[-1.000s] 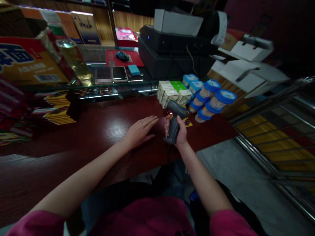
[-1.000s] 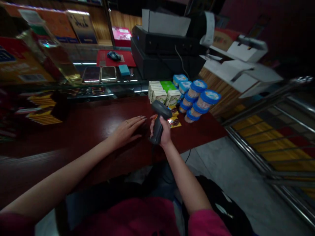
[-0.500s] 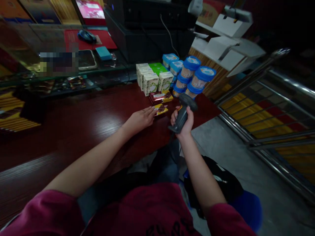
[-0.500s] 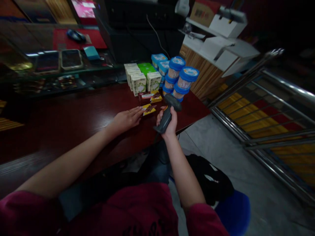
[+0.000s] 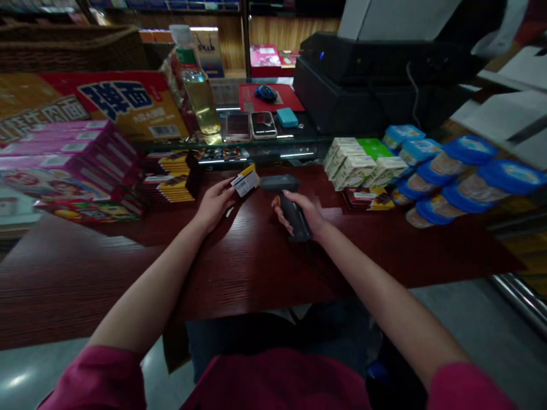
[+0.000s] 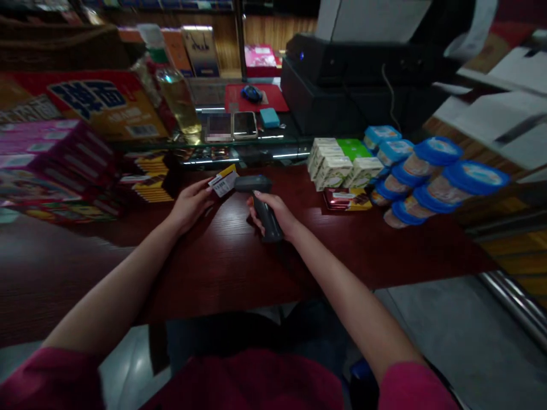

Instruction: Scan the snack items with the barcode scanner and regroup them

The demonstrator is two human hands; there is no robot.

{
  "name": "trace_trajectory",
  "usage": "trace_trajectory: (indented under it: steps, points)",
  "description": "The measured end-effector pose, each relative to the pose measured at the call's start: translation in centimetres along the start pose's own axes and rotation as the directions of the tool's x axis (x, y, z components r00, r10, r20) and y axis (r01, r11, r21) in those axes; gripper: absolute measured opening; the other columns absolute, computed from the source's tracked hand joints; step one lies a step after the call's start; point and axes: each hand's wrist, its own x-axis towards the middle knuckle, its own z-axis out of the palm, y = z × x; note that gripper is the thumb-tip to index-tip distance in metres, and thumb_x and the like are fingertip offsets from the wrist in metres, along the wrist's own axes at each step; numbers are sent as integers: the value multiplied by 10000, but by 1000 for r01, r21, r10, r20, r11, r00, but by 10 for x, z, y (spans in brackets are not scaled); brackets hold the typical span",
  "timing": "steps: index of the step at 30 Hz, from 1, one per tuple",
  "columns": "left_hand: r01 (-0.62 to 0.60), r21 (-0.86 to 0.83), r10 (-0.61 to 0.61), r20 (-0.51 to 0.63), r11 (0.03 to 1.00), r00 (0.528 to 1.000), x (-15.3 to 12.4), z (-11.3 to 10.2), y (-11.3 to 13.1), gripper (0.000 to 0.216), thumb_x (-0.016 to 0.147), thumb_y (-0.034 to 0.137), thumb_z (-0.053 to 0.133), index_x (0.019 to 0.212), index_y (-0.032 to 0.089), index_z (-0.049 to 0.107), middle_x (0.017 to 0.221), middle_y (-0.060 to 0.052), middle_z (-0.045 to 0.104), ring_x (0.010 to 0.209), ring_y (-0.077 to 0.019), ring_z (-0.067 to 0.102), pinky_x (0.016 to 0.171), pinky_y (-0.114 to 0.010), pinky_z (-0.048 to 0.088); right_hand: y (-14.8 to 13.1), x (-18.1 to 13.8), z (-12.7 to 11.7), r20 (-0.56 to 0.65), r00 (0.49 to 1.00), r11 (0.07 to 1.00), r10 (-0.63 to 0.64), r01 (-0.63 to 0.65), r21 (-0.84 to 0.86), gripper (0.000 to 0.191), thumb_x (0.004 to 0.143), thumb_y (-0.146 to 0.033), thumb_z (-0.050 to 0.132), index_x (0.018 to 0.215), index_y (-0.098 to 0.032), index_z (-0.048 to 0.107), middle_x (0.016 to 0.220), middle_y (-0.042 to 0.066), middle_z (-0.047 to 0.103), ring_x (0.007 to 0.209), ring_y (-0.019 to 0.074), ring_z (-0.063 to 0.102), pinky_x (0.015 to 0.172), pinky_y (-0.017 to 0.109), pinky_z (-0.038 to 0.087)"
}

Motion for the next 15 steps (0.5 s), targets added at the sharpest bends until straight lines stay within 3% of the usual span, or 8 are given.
trace_trajectory:
  steps: [5, 9, 15]
  points:
    - [-41, -124, 33, -66, 991, 997, 13, -19, -4, 398, 890, 296, 691, 1267, 173, 660, 1280, -113, 730, 1145, -212, 705, 1016, -368, 563, 14, 46, 28, -35, 999, 999, -25, 26, 24, 460, 753, -616, 749, 854, -181, 637, 614, -39, 573, 402, 92, 490, 303, 204, 396]
    - [-73, -131, 68, -43, 989, 997, 16, -14, -7, 366, 896, 257, 676, 1248, 159, 681, 1259, -103, 742, 1147, -223, 701, 1069, -398, 537, 25, 47, 31, -65, 996, 997, -64, 62, -34, 450, 765, -609, 761, 868, -189, 636, 621, -44, 579, 408, 96, 512, 315, 210, 425]
    - [-97, 39, 99, -64, 995, 993, 12, -11, -4, 356, 906, 259, 649, 1245, 171, 713, 1231, -92, 756, 1090, -219, 708, 1027, -406, 557, 27, 43, 30, -94, 993, 997, -71, 66, -49, 435, 800, -610, 743, 855, -189, 649, 635, -33, 594, 421, 93, 521, 328, 208, 441]
